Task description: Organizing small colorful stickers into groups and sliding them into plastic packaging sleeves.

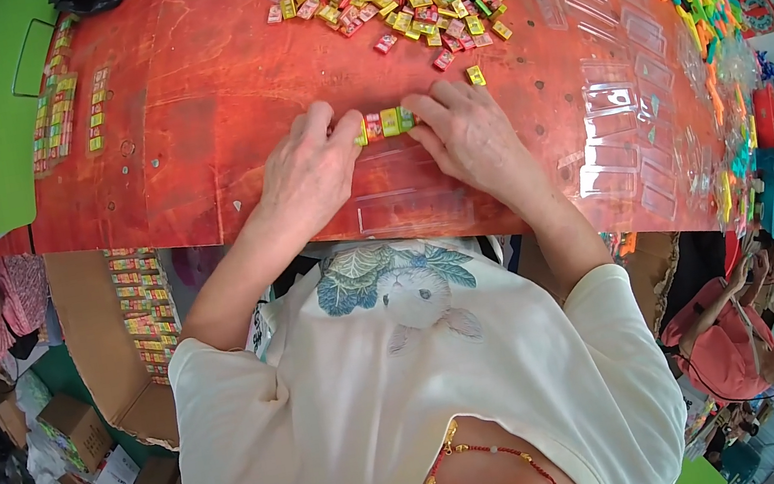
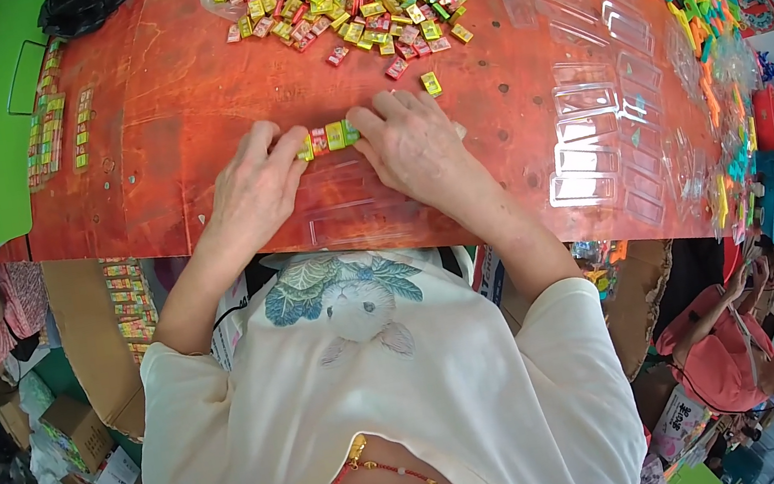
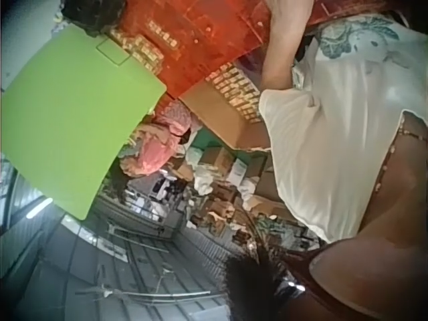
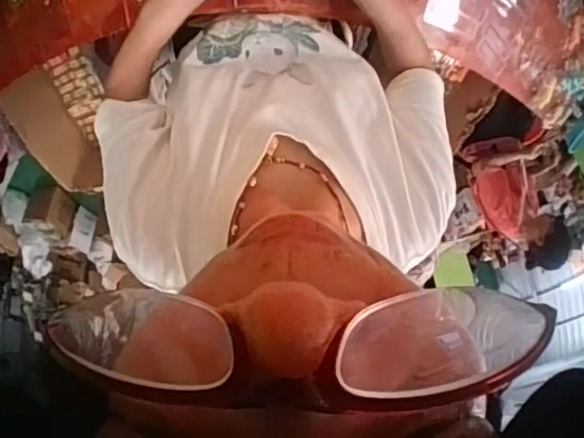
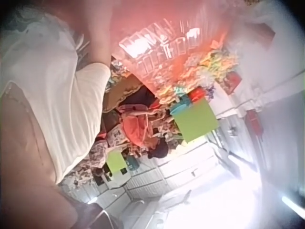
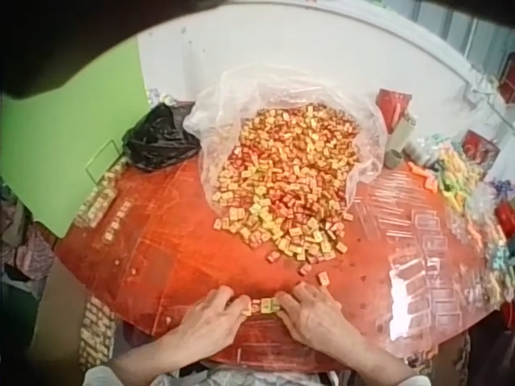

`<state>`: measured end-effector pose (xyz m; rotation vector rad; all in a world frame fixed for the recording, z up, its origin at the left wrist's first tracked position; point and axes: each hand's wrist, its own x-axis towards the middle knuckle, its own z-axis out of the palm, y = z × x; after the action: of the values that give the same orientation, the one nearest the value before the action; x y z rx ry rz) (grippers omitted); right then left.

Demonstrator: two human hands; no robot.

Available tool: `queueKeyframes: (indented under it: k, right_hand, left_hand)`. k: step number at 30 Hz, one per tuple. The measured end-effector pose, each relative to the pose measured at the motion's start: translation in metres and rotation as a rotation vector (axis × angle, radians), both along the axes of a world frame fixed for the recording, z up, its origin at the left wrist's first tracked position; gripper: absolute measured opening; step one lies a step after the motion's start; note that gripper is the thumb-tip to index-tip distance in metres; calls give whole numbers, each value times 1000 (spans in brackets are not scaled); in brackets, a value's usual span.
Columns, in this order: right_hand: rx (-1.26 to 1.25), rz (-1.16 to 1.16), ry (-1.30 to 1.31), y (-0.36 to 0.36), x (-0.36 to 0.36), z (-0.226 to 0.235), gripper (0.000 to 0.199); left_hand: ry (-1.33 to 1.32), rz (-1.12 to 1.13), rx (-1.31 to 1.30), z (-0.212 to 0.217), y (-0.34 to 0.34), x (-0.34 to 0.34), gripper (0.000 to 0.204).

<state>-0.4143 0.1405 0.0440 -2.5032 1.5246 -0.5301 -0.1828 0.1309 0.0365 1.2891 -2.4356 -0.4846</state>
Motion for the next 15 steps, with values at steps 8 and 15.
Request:
queueKeyframes:
  k: [8,15]
  right_hand:
    - [12,-9,-92,12,-8,-9,28]
    - [25,2,-127,19,1,-29,24]
  left_hand:
    - [40,61,-15,-3,16,17,55]
    - [-208,-98,17,-31,22,12,81]
